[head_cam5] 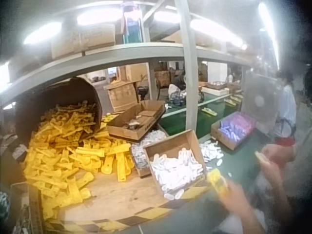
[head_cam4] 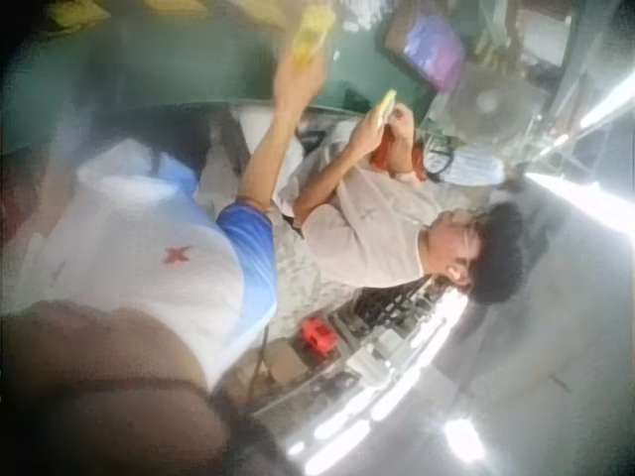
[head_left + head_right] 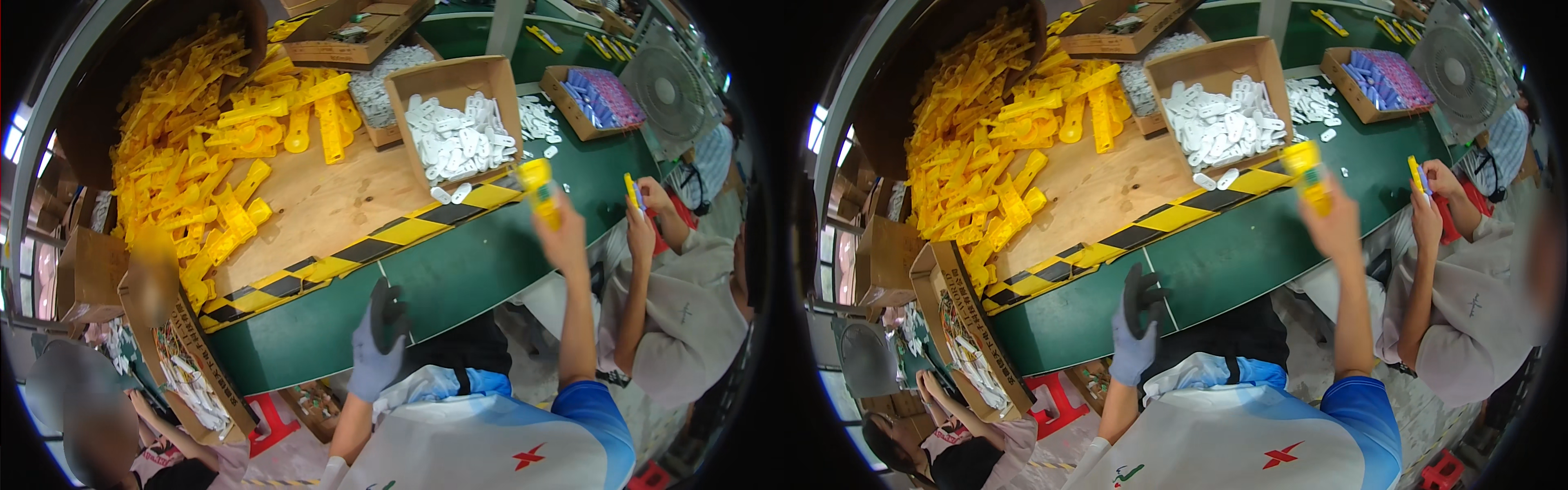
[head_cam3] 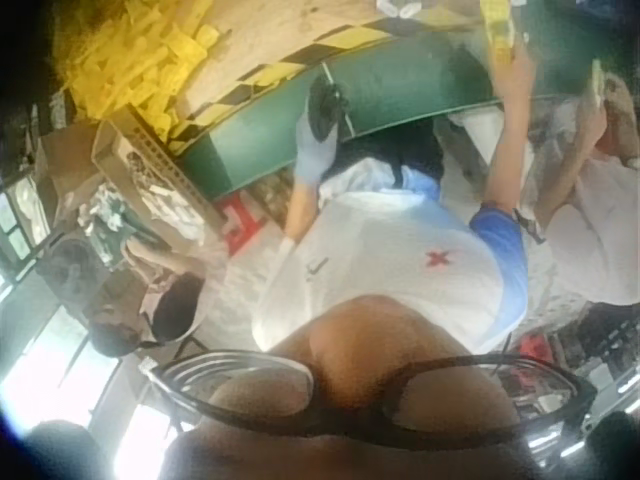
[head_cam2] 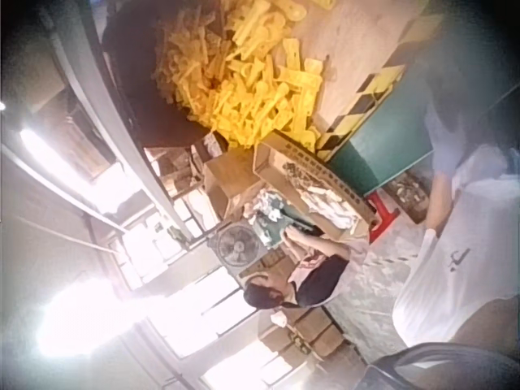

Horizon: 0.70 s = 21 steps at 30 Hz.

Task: Assemble electronic circuit boards and wiring into yellow plastic housings at an industrial workstation.

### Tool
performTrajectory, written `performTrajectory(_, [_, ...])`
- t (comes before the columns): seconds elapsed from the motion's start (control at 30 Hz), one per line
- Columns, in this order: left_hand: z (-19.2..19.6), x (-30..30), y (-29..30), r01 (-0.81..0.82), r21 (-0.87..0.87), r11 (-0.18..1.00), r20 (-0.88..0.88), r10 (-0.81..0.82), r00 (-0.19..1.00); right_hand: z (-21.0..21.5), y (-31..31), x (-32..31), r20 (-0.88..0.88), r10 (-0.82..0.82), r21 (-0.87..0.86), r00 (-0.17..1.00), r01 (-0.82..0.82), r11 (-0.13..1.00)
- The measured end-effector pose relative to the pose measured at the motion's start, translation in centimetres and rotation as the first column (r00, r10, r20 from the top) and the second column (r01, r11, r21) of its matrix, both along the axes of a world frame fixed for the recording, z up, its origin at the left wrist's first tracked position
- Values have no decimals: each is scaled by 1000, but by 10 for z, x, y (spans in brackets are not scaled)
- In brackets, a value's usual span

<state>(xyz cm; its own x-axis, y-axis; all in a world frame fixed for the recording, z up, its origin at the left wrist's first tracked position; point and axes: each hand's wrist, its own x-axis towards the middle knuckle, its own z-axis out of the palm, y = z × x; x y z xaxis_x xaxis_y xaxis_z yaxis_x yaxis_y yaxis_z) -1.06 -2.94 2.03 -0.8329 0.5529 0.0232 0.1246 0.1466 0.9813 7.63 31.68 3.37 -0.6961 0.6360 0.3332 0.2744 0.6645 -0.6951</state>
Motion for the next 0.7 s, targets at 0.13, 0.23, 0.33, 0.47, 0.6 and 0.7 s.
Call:
performTrajectory(0.13, [-24, -11, -60, -313, -35, 949, -246, 295, 923, -46, 97, 14, 174, -262, 311, 949, 200, 929])
performTrajectory(0.23, [-21, -14, -93, -453, -81, 888, -290, 414, 863, -45, 89, -4, 91, -343, 593, 935, 225, 773])
performTrajectory(0.33, [-24, -15, -110, -530, -113, 840, -384, 455, 803, -26, 35, -33, -108, -114, 443, 988, 150, 884])
performTrajectory(0.47, [-31, -7, -116, -582, -142, 801, -364, 505, 783, -27, -64, -91, -47, 272, 265, 961, -250, 931])
performTrajectory(0.6, [-33, 5, -126, -565, -132, 814, -389, 482, 785, -40, -84, -114, -30, 205, 328, 978, -184, 926])
performTrajectory(0.7, [-20, 6, -134, -608, -205, 767, -540, 430, 724, -52, -60, -103, -35, 245, 427, 969, -207, 880])
